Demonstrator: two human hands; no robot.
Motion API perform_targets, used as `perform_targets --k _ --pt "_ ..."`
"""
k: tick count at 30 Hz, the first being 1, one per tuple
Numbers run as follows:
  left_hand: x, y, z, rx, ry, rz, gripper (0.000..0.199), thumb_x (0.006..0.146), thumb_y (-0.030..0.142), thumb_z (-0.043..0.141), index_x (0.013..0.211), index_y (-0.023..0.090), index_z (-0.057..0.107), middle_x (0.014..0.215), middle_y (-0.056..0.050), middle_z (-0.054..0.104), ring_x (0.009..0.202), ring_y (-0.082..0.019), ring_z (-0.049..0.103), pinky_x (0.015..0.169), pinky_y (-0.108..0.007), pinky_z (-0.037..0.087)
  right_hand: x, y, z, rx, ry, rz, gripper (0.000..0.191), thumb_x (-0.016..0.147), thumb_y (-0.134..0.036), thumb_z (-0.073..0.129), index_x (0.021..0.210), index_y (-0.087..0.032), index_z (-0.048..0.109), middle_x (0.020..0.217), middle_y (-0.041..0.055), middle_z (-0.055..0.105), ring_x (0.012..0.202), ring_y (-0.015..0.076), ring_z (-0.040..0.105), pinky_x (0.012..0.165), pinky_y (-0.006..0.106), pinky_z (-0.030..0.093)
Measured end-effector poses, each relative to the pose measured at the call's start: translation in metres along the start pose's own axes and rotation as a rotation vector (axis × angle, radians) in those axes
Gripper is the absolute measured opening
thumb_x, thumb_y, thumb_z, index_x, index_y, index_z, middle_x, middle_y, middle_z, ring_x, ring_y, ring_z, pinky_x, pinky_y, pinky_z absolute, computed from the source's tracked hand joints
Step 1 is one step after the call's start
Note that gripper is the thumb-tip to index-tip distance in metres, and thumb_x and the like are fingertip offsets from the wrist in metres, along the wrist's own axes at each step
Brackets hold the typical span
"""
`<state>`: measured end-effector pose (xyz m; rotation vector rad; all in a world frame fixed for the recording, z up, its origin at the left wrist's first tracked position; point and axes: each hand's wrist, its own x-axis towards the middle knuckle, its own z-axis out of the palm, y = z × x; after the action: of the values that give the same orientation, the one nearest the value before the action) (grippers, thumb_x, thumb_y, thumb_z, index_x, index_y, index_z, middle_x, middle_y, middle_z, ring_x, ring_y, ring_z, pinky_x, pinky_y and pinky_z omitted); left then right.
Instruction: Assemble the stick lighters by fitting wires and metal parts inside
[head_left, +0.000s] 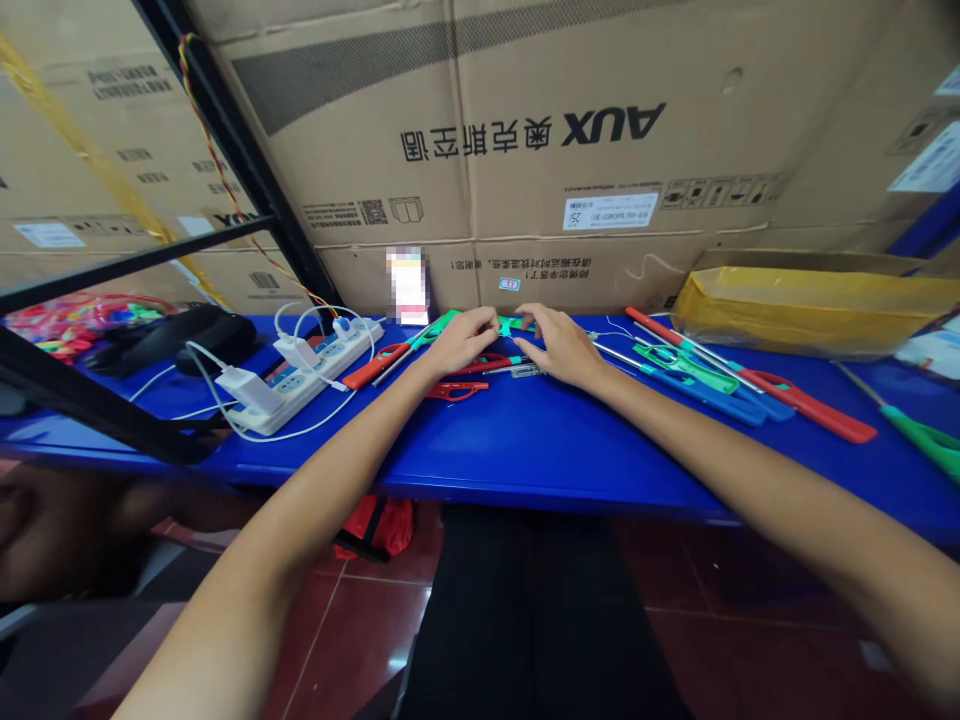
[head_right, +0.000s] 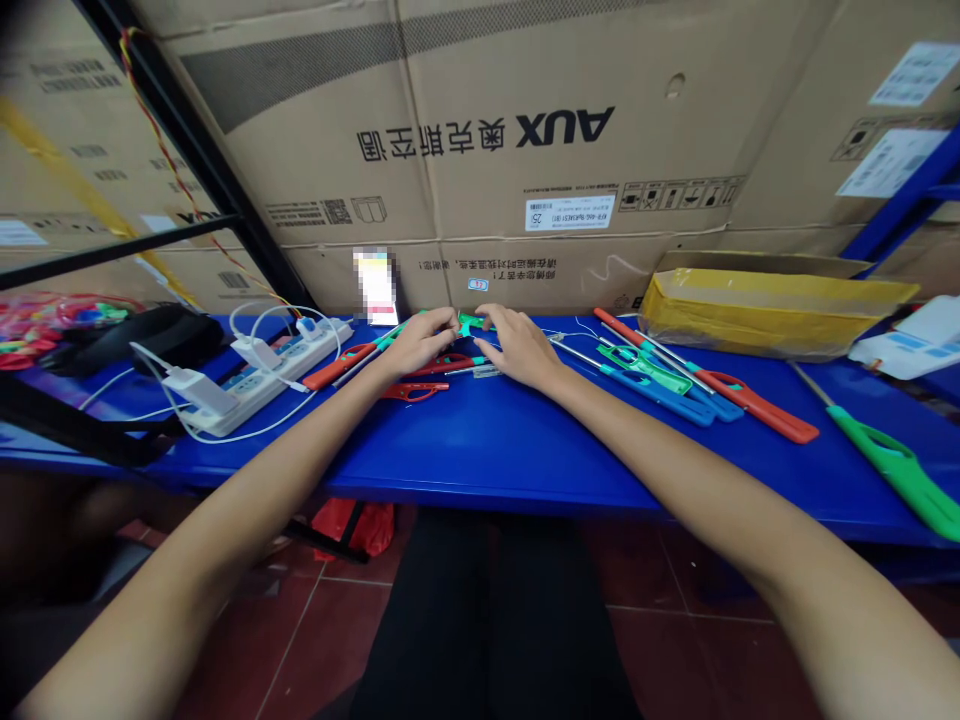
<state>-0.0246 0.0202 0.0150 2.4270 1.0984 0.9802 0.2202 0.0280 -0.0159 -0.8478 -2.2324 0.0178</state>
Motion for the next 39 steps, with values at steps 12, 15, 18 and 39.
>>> perform_targets --k 12,15,18,39 --pt "-0.0018 -0.0006 0.0007 -0.031 -0.041 0.073 0.011 0.091 0.030 0.055 0.083 0.022 0.058 0.080 -0.001 0.063 0.074 -0.020 0.058 0.072 -0.034 0.047 0.0018 0.0032 -0.0048 -0.055 -0.072 -0.035 0.017 0.110 -0.033 0.056 0.114 -0.027 0.072 0.117 0.0113 0.078 0.109 0.0328 0.068 0.099 0.048 0.048" --pt "-0.0026 -0.0019 0.0011 0.010 -0.017 0.090 0.011 0.092 0.032 0.060 0.088 0.022 0.061 0.082 -0.002 0.068 0.073 -0.020 0.060 0.073 -0.034 0.050 0.0016 0.0031 -0.0048 -0.052 -0.063 -0.019 0.017 0.110 -0.033 0.056 0.114 -0.028 0.072 0.116 0.0107 0.078 0.108 0.0326 0.067 0.099 0.048 0.048" --pt "-0.0032 -0.0033 0.0021 0.050 0.013 0.090 0.012 0.092 0.034 0.063 0.094 0.022 0.065 0.083 -0.002 0.070 0.075 -0.020 0.063 0.074 -0.034 0.051 0.0020 0.0031 -0.0051 -0.061 -0.040 -0.010 0.017 0.109 -0.033 0.056 0.113 -0.027 0.072 0.114 0.0109 0.078 0.107 0.0324 0.067 0.099 0.047 0.047" --pt "-0.0033 -0.0046 0.0020 0.094 0.050 0.095 0.017 0.100 0.035 0.064 0.094 0.021 0.073 0.085 -0.003 0.076 0.075 -0.019 0.067 0.075 -0.034 0.052 0.0014 0.0072 -0.0028 -0.001 0.006 0.073 0.012 0.107 -0.033 0.063 0.103 -0.027 0.072 0.109 0.0090 0.080 0.102 0.0314 0.072 0.099 0.049 0.049"
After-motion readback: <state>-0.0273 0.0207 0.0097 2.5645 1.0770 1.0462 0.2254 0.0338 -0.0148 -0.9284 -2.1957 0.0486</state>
